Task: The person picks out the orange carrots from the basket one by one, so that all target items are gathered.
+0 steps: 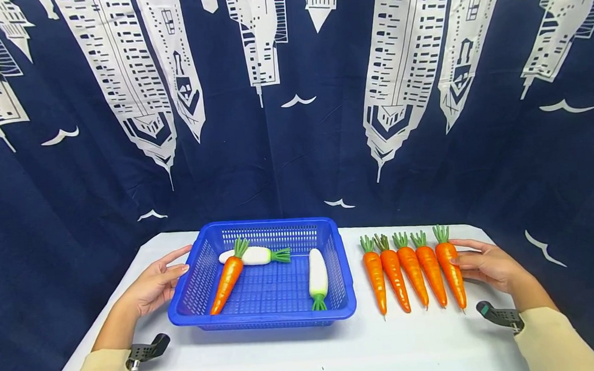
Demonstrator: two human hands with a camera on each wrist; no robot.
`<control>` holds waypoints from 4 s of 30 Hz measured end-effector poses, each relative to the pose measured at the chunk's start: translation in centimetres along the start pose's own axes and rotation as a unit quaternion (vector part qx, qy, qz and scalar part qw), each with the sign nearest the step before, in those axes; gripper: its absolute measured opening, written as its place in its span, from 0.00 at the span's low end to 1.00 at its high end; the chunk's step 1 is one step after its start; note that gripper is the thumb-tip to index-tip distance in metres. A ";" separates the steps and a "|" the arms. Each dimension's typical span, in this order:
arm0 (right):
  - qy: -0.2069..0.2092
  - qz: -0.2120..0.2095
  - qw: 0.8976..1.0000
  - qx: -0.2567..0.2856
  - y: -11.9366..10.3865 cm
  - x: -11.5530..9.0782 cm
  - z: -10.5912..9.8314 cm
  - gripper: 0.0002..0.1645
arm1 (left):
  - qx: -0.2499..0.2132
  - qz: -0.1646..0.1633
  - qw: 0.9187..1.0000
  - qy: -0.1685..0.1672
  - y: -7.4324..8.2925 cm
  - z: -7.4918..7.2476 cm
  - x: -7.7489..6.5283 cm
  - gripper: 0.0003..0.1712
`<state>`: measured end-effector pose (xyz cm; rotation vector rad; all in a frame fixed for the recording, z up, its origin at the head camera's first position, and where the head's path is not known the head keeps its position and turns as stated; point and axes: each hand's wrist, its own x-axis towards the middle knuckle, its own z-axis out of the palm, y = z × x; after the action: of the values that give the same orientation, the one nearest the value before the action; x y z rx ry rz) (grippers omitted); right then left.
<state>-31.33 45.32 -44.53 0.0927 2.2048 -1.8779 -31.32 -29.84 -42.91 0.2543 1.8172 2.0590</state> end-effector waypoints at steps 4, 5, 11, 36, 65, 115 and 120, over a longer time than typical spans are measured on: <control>-0.001 0.008 1.000 -0.007 0.5 0.4 -0.3 0.21 | -0.004 -0.001 1.000 -0.003 0.1 0.1 0.0 0.40; 0.000 0.009 1.000 -0.011 0.5 0.4 -0.4 0.21 | -0.004 -0.001 1.000 -0.004 0.1 0.1 0.0 0.40; 0.012 0.022 0.998 -0.049 0.6 0.6 -0.8 0.28 | -0.010 0.005 1.000 -0.009 0.0 0.1 0.0 0.39; 0.022 0.042 0.993 -0.106 -0.1 1.1 -0.3 0.43 | -0.013 0.009 1.000 -0.013 -0.2 -0.1 0.0 0.39; 0.048 0.056 0.995 -0.066 0.2 0.8 0.3 0.49 | -0.016 0.017 1.000 -0.017 -0.4 -0.1 0.1 0.39; 0.216 -0.089 0.936 -0.262 -1.3 -0.5 5.3 0.39 | -0.005 0.007 1.000 -0.013 -0.2 -0.2 0.2 0.39; 0.216 -0.110 0.936 -0.256 -2.2 -1.1 6.5 0.39 | -0.011 0.011 1.000 -0.020 -0.4 -0.4 0.3 0.38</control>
<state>-29.81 38.67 -43.15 0.1852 3.0534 -1.4046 -31.62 -30.03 -43.38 0.3075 1.7753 2.0723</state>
